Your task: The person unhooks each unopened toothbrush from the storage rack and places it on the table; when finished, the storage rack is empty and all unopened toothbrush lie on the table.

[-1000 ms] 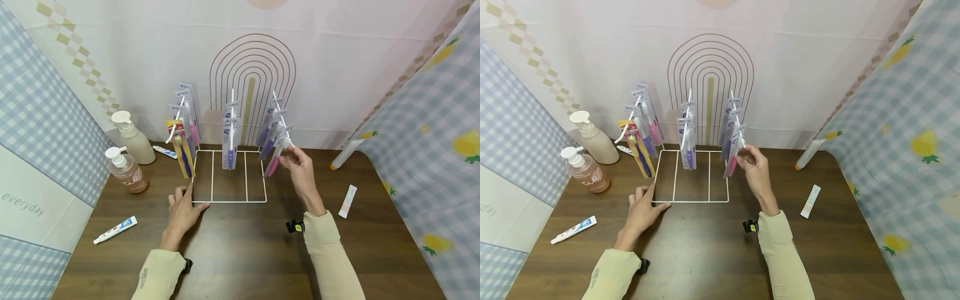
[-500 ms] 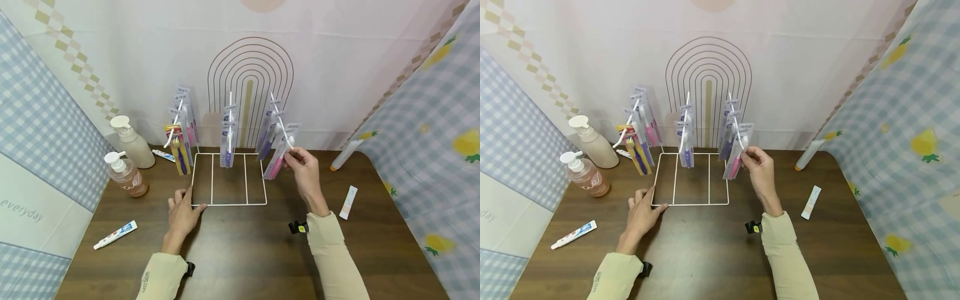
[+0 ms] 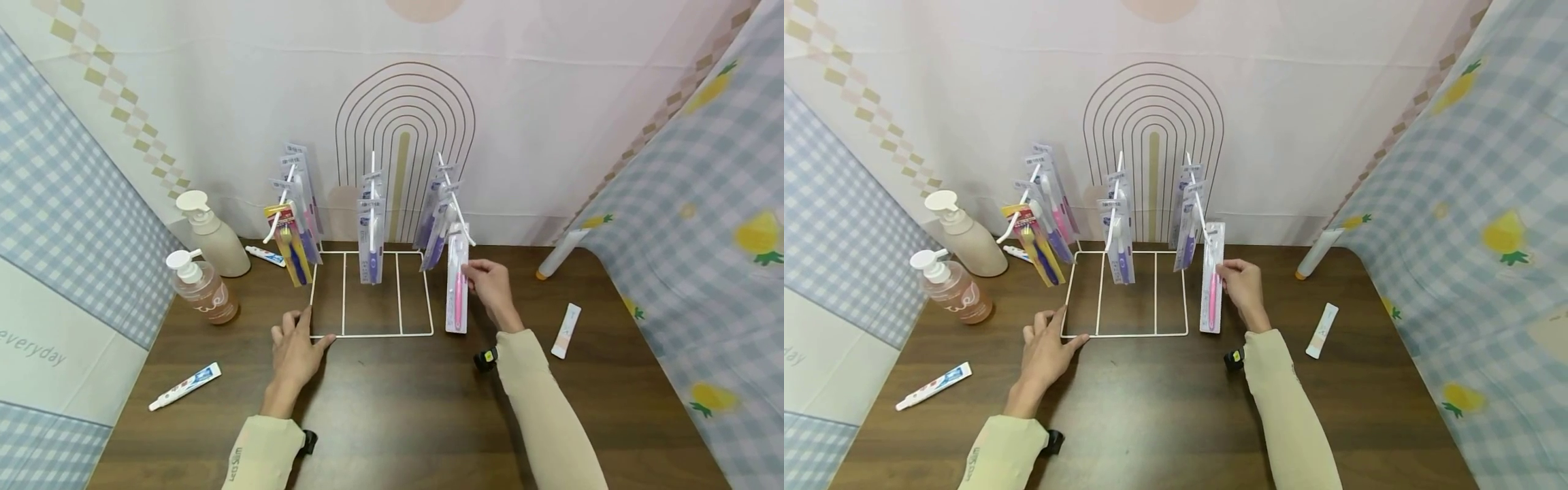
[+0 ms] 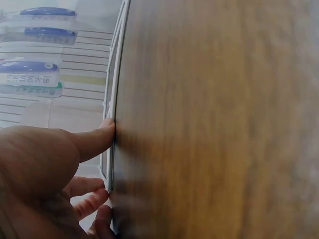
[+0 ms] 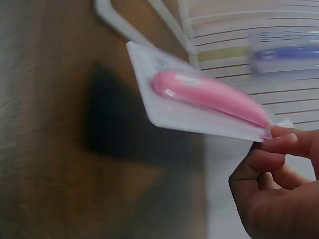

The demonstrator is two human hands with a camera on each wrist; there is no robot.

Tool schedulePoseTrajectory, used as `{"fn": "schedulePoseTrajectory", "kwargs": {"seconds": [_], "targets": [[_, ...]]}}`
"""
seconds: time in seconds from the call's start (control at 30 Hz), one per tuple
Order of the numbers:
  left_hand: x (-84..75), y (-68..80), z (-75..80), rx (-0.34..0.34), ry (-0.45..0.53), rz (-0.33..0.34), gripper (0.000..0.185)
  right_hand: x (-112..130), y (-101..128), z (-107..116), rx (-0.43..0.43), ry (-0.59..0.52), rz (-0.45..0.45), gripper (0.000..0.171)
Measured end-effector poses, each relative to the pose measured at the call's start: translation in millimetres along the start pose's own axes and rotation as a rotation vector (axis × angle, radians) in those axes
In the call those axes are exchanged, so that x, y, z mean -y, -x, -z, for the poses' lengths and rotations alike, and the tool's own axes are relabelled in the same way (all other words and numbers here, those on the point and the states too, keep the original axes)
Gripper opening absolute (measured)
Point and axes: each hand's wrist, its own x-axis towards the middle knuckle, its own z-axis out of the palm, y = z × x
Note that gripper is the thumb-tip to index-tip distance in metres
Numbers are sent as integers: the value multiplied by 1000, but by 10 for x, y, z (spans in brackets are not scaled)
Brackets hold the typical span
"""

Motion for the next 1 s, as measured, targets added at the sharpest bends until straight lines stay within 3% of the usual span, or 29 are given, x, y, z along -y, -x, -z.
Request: {"fn": "schedulePoseTrajectory", "kwargs": {"seconds": [0.13, 0.17, 0.27, 0.47, 0.77, 1.0], "targets": [[17, 0, -18, 11, 12, 4, 83, -190, -98, -71, 81, 97, -70, 30], [17, 0, -20, 11, 14, 4, 84, -335, -196, -68, 110, 81, -56, 28], [5, 4, -26, 4, 13, 4, 84, -397, -216, -114, 136, 119, -71, 26], [-24, 15, -11, 9, 7, 10, 83, -359, -162, -211, 66, 195, -127, 29], [-12, 30, 43, 25, 4, 23, 85, -406, -146, -302, 5, 256, -82, 23], [-19, 25, 28, 31, 11, 18, 84, -890, -540, -248, -19, 304, -81, 14]]}}
